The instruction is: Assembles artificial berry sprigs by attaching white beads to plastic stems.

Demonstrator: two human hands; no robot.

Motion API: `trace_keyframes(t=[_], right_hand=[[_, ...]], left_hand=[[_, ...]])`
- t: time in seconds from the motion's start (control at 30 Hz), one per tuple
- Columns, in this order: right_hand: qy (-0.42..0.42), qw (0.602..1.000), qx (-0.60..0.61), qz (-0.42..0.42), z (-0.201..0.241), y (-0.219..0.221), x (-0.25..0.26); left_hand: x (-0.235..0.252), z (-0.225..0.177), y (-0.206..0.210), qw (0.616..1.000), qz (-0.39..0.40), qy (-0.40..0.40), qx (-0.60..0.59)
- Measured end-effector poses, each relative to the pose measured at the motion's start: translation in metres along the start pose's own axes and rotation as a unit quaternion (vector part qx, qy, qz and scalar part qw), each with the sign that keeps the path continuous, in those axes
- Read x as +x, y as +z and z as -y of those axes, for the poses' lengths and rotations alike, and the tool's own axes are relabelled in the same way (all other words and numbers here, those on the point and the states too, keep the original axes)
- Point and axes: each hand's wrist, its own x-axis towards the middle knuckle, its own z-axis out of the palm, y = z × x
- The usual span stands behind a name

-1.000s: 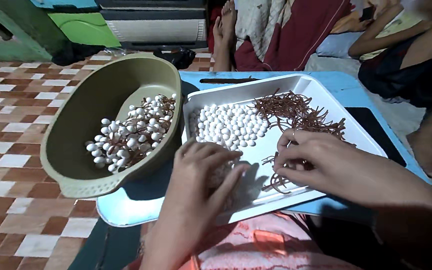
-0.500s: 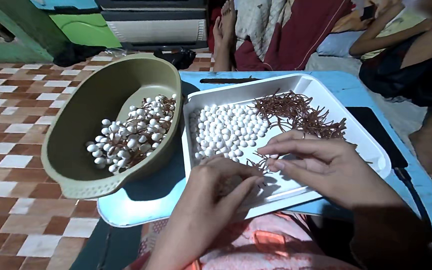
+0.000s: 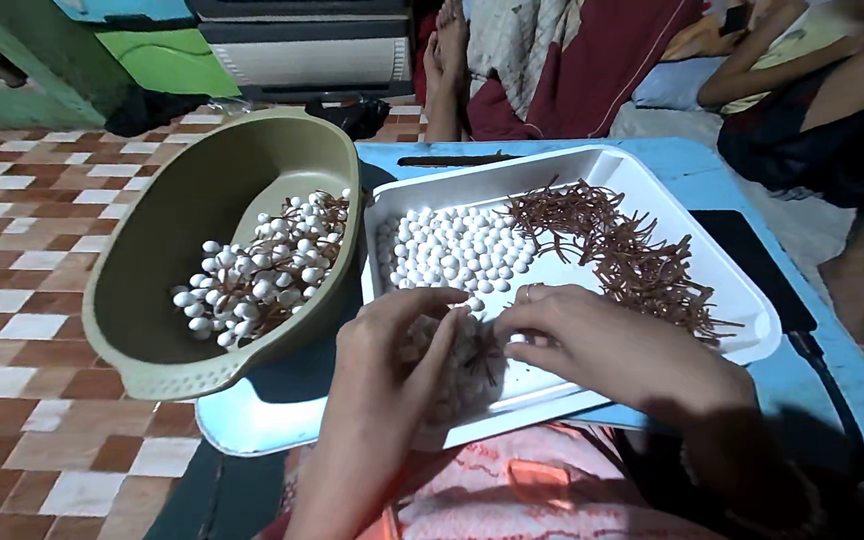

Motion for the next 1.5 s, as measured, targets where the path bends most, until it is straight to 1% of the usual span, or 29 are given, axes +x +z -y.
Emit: trace_keyframes(t=[0.03,0.07,0.27,0.37,0.43,0.57,0.7,0.8,0.9,1.0,1.1,1.27,1.33,1.4,1.43,1.5], right_hand=[[0.010,1.000,-0.004,0.011,-0.002,0.001,0.001],[0.004,1.000,-0.008,-0.005,-0.007,0.002,0.001],[-0.038,0.984,-0.018,-0.172,-0.034,0.000,-0.023],[-0.054,0.972,0.004,-0.228,-0.034,-0.003,-0.031],[-0.065,0.966,0.014,-0.250,-0.029,-0.005,-0.034],[-0.078,0.961,0.010,-0.266,-0.024,-0.005,-0.035],[-0.079,0.961,0.027,-0.262,-0.020,-0.002,-0.035],[-0.080,0.961,0.049,-0.259,-0.021,0.001,-0.037],[-0.065,0.963,0.082,-0.248,-0.024,0.003,-0.040],[-0.053,0.963,0.091,-0.249,-0.028,0.003,-0.044],[-0.019,0.958,0.094,-0.271,-0.032,-0.001,-0.049],[0.082,0.945,0.068,-0.309,-0.034,-0.007,-0.054],[0.102,0.939,0.061,-0.322,-0.032,-0.008,-0.053],[0.088,0.933,0.065,-0.343,-0.029,-0.005,-0.051],[0.067,0.933,0.076,-0.346,-0.027,-0.002,-0.051],[0.011,0.941,0.109,-0.320,-0.023,0.005,-0.048]], left_hand=[[0.000,0.000,0.000,1.000,0.004,-0.003,0.004],[-0.001,0.000,-0.001,1.000,0.009,-0.004,0.009],[-0.002,-0.002,0.005,0.998,0.024,0.009,0.050],[0.000,-0.008,0.006,0.996,0.075,0.003,0.050],[0.004,-0.011,0.008,0.994,0.102,0.005,0.034],[0.011,-0.018,0.011,0.991,0.134,0.016,-0.022],[0.010,-0.017,0.013,0.986,0.148,0.024,-0.072],[0.010,-0.017,0.012,0.985,0.145,0.023,-0.086],[0.009,-0.017,0.011,0.985,0.151,0.010,-0.082],[0.008,-0.016,0.011,0.985,0.149,-0.003,-0.091],[0.007,-0.012,0.009,0.985,0.140,-0.003,-0.099],[0.007,-0.009,0.010,0.985,0.128,0.007,-0.115],[0.007,-0.009,0.009,0.984,0.128,0.005,-0.120],[0.007,-0.009,0.009,0.984,0.131,-0.008,-0.120],[0.007,-0.010,0.009,0.983,0.135,-0.012,-0.126],[0.007,-0.011,0.009,0.978,0.142,-0.025,-0.148]])
